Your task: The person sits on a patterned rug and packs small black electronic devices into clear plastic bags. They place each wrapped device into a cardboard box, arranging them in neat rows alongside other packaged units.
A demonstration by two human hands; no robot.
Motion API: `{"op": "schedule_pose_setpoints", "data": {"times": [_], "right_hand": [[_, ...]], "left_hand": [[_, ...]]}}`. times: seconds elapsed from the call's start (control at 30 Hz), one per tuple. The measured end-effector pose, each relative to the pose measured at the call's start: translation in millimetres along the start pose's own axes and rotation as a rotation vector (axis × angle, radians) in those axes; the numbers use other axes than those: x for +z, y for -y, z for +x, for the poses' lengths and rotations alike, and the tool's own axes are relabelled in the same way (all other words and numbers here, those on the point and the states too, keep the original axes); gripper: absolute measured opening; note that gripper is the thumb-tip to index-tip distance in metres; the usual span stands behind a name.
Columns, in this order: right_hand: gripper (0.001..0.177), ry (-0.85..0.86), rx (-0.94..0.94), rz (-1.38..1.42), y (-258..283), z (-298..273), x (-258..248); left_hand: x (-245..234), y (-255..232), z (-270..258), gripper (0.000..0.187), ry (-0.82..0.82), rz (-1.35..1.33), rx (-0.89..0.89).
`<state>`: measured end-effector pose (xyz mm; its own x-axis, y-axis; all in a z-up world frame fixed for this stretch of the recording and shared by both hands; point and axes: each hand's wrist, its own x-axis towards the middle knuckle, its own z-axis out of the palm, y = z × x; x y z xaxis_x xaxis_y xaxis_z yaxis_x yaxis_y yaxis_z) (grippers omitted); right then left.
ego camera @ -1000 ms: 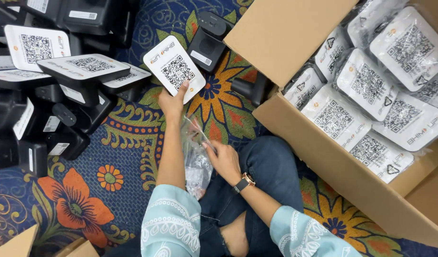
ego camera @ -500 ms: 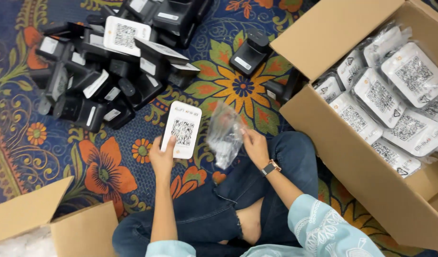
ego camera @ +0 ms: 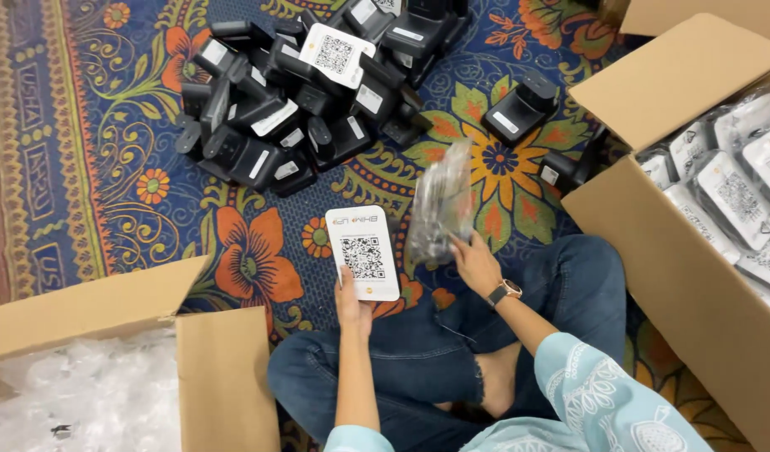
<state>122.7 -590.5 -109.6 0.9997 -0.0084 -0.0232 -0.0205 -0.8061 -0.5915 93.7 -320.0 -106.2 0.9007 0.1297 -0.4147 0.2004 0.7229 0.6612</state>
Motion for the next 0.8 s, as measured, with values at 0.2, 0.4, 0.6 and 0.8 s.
{"op": "schedule_pose_setpoints", "data": {"times": [0.2, 0.4, 0.6, 0.8], "right_hand": [[0.036, -0.460, -0.220, -0.423, -4, -26, 6], [0.015, -0.230, -0.238, -0.188, 13, -15, -24], [0.017, -0.143, -0.081, 0.058, 32, 12, -33], [0.036, -0.052, -0.104, 0.171, 62, 41, -61]], "left_hand": [[-35, 21, 13, 0.050, 0.055, 0.005, -0.034], [-24, 15, -10, 0.057, 0.419, -0.077, -0.128], [-44, 57, -29, 0.070, 0.395, -0.197, -0.182], [-47, 57, -27, 0.075, 0.486, -0.119, -0.164]]}}
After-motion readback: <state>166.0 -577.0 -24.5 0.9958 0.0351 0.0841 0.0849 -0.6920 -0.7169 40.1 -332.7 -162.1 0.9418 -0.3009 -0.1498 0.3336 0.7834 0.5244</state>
